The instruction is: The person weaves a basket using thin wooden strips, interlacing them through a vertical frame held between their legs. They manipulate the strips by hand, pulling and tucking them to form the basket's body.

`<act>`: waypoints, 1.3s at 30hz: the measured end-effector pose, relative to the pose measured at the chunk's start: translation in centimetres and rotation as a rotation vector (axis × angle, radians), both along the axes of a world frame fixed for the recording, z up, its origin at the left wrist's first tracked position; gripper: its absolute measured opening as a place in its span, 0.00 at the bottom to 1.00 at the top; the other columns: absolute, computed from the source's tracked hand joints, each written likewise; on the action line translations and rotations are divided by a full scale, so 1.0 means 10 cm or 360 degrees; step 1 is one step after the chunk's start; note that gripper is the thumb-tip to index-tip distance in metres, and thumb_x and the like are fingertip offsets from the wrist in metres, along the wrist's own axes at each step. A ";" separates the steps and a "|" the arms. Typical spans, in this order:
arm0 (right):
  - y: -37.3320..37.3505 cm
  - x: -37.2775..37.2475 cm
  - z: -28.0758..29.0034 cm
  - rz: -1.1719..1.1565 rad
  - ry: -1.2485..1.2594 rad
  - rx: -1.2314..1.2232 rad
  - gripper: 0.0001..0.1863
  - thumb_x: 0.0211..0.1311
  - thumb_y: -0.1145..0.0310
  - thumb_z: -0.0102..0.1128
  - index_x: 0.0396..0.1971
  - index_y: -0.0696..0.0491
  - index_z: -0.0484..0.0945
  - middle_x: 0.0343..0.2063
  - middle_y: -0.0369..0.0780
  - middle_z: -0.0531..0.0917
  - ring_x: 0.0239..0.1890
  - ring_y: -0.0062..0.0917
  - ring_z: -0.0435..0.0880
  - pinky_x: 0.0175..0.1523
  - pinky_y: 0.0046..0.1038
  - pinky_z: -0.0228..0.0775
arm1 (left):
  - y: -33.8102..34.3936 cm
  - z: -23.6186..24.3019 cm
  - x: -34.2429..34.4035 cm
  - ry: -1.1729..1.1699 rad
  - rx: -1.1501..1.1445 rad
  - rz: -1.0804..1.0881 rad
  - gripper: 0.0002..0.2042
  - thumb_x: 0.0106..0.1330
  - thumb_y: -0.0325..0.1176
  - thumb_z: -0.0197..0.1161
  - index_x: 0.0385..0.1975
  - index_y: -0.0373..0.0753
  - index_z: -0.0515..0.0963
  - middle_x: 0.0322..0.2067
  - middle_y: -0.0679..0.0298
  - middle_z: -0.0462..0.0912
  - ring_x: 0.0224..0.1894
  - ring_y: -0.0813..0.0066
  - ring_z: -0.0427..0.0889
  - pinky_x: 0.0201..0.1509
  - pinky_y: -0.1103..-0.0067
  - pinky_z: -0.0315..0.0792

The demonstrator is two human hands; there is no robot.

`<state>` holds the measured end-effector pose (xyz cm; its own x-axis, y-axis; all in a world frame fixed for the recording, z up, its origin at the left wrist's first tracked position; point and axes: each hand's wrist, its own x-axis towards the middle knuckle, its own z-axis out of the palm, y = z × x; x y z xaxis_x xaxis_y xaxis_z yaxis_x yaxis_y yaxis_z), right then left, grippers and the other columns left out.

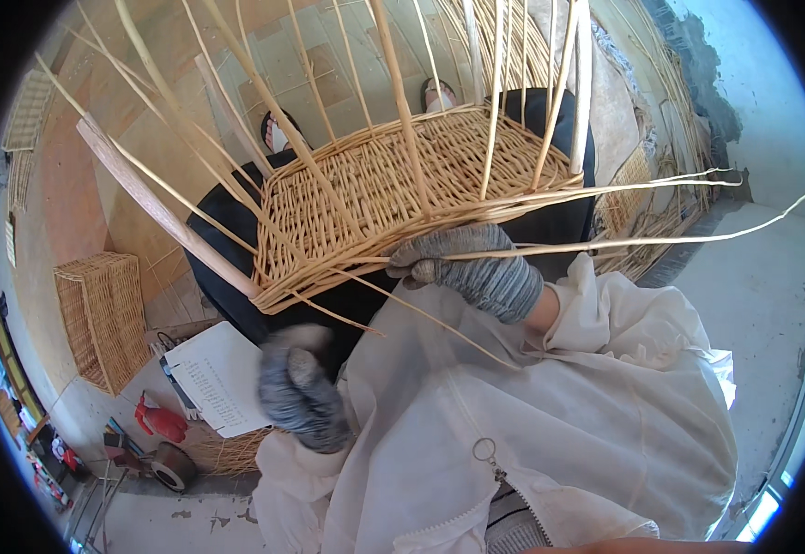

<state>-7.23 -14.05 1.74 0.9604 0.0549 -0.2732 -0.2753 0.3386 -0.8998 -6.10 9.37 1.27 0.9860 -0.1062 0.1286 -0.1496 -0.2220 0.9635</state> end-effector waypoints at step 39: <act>-0.89 -0.15 0.13 -0.0965 0.0018 -0.0101 0.09 0.52 0.78 0.60 0.34 0.61 0.74 0.26 0.43 0.81 0.27 0.29 0.83 0.28 0.23 0.79 | -0.50 0.64 0.60 -0.0189 0.0259 -0.0793 0.22 0.59 0.37 0.61 0.51 0.32 0.70 0.42 0.52 0.78 0.50 0.62 0.76 0.52 0.73 0.69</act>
<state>-8.76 -22.92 3.01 0.8125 -0.5175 -0.2685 -0.0599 0.3841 -0.9213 -0.11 4.34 7.66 0.7908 -0.5852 0.1793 -0.3809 -0.2413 0.8926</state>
